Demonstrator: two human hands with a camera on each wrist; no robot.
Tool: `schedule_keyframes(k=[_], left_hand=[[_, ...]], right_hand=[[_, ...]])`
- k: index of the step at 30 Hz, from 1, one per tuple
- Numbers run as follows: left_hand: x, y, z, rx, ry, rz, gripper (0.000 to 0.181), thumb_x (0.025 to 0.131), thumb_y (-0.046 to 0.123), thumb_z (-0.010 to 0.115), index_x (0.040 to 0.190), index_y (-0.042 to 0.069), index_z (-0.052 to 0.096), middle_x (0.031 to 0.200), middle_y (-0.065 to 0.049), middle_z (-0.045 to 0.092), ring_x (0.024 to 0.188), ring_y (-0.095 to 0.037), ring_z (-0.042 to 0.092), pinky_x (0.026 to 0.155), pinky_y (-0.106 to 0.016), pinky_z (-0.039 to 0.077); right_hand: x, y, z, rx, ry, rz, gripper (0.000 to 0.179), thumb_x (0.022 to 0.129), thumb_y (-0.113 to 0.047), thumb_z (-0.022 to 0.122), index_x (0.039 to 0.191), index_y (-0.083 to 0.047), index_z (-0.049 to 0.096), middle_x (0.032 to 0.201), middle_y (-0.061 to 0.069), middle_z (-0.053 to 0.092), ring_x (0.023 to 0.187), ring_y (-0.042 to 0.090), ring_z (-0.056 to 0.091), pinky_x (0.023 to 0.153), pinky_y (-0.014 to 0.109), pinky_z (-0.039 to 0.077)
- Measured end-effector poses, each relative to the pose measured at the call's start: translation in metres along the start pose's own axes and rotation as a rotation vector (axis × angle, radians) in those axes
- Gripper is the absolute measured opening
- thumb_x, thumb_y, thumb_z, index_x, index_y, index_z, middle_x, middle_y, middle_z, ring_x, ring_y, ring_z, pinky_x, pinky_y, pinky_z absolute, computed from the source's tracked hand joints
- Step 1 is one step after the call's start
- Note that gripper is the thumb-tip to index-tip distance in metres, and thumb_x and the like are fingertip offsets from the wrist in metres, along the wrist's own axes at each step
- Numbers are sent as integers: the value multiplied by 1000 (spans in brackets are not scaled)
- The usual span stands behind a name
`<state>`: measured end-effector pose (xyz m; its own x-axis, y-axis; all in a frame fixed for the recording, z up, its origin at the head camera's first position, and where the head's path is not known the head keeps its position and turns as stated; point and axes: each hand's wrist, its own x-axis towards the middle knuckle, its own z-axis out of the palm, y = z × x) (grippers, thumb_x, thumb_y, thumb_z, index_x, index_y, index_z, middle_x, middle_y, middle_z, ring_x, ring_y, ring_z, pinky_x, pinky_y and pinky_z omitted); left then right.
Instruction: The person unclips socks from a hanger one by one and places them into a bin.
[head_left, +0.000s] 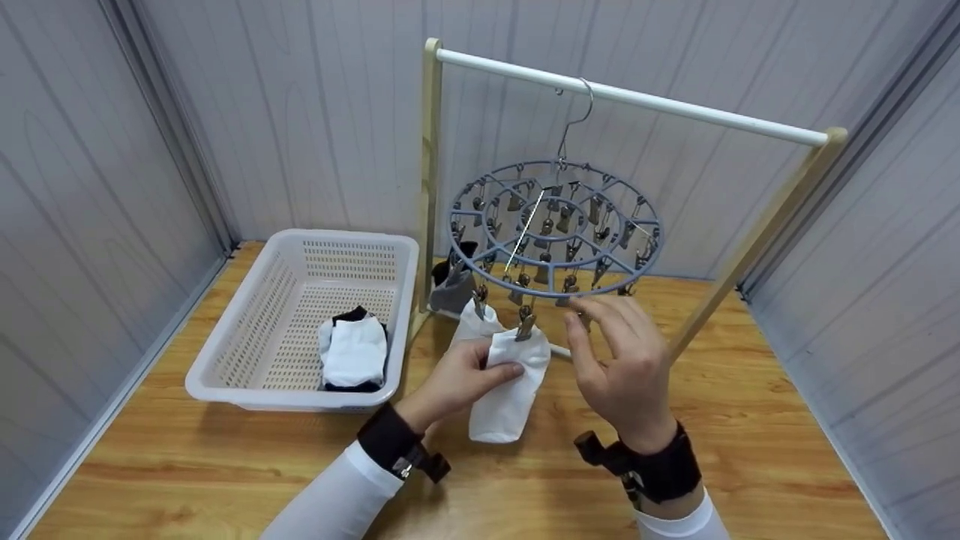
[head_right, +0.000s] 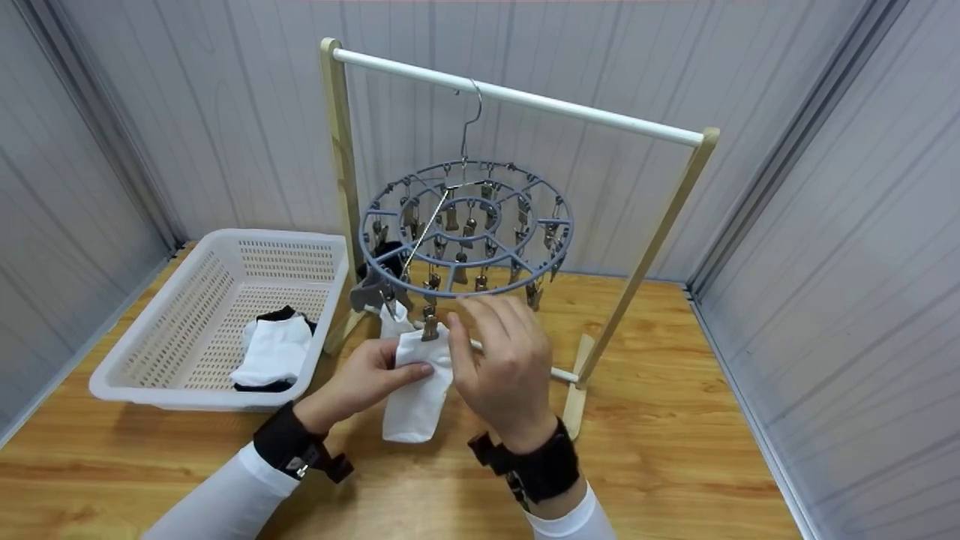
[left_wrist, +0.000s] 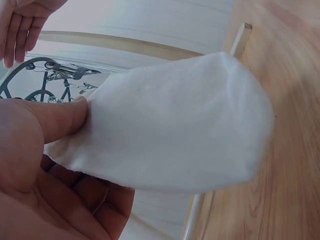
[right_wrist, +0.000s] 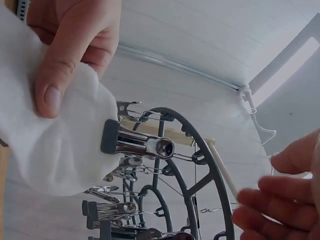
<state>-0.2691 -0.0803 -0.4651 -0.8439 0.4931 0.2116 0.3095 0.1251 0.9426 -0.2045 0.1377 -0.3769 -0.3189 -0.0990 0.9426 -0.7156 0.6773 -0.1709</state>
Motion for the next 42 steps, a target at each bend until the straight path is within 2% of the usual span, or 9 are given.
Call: schedule_keyframes(k=[2, 5, 10, 14, 21, 26, 34, 38, 42], left_hand=[[0, 0, 0, 0, 2, 0, 22, 102, 16, 83, 112, -3, 79, 100, -7, 80, 82, -13, 71, 71, -27, 59], [-1, 1, 0, -6, -1, -6, 23, 102, 16, 83, 114, -3, 80, 102, -7, 80, 82, -12, 72, 72, -27, 60], [-2, 3, -1, -11, -15, -29, 22, 101, 17, 83, 111, -2, 79, 99, -5, 79, 82, -12, 71, 72, -27, 59], [-4, 3, -2, -16, -22, -55, 21, 101, 18, 84, 108, -1, 79, 95, -1, 76, 82, -13, 69, 72, -27, 57], [-5, 5, -2, -2, -54, -32, 22, 102, 19, 83, 110, -1, 79, 97, -1, 77, 85, -13, 70, 75, -28, 59], [-5, 6, -2, -15, -78, -18, 23, 103, 17, 82, 113, -3, 78, 100, -4, 79, 86, -12, 71, 76, -27, 59], [-6, 6, -3, 17, -83, -26, 23, 103, 19, 83, 111, -1, 79, 99, -3, 79, 85, -11, 71, 74, -25, 57], [-7, 6, -4, 23, -101, -28, 24, 103, 20, 83, 114, -1, 79, 101, -4, 79, 87, -11, 72, 74, -25, 58], [-7, 8, -5, 20, -121, -23, 25, 104, 19, 81, 117, -2, 78, 105, -7, 81, 89, -13, 73, 76, -26, 60]], right_hand=[[0, -1, 0, 12, -12, -23, 13, 100, -6, 76, 108, 0, 84, 101, 9, 82, 85, 26, 73, 79, 34, 58], [-3, 2, 1, 2, -70, 1, 13, 101, -8, 77, 109, -2, 84, 99, 6, 82, 82, 23, 73, 74, 35, 59], [-9, 9, 7, -41, -229, 91, 20, 102, -14, 81, 117, 0, 81, 108, 11, 81, 94, 26, 77, 81, 42, 64], [-12, 12, 13, -62, -327, 161, 28, 103, -20, 81, 120, 2, 79, 110, 15, 80, 99, 30, 77, 82, 47, 64], [-14, 13, 22, 27, -437, 282, 34, 109, -24, 75, 131, 2, 76, 125, 16, 78, 112, 32, 75, 95, 49, 62], [-16, 12, 27, 46, -460, 307, 36, 111, -24, 72, 136, 3, 73, 131, 17, 76, 115, 33, 75, 98, 49, 62], [-18, 11, 29, 1, -454, 272, 37, 111, -23, 71, 136, 5, 72, 129, 19, 76, 119, 36, 74, 101, 52, 61], [-20, 12, 30, -18, -451, 260, 37, 111, -23, 71, 135, 6, 72, 125, 20, 77, 114, 36, 75, 97, 52, 62], [-21, 13, 32, -15, -452, 257, 39, 112, -23, 70, 136, 7, 71, 129, 22, 76, 117, 38, 75, 99, 52, 62]])
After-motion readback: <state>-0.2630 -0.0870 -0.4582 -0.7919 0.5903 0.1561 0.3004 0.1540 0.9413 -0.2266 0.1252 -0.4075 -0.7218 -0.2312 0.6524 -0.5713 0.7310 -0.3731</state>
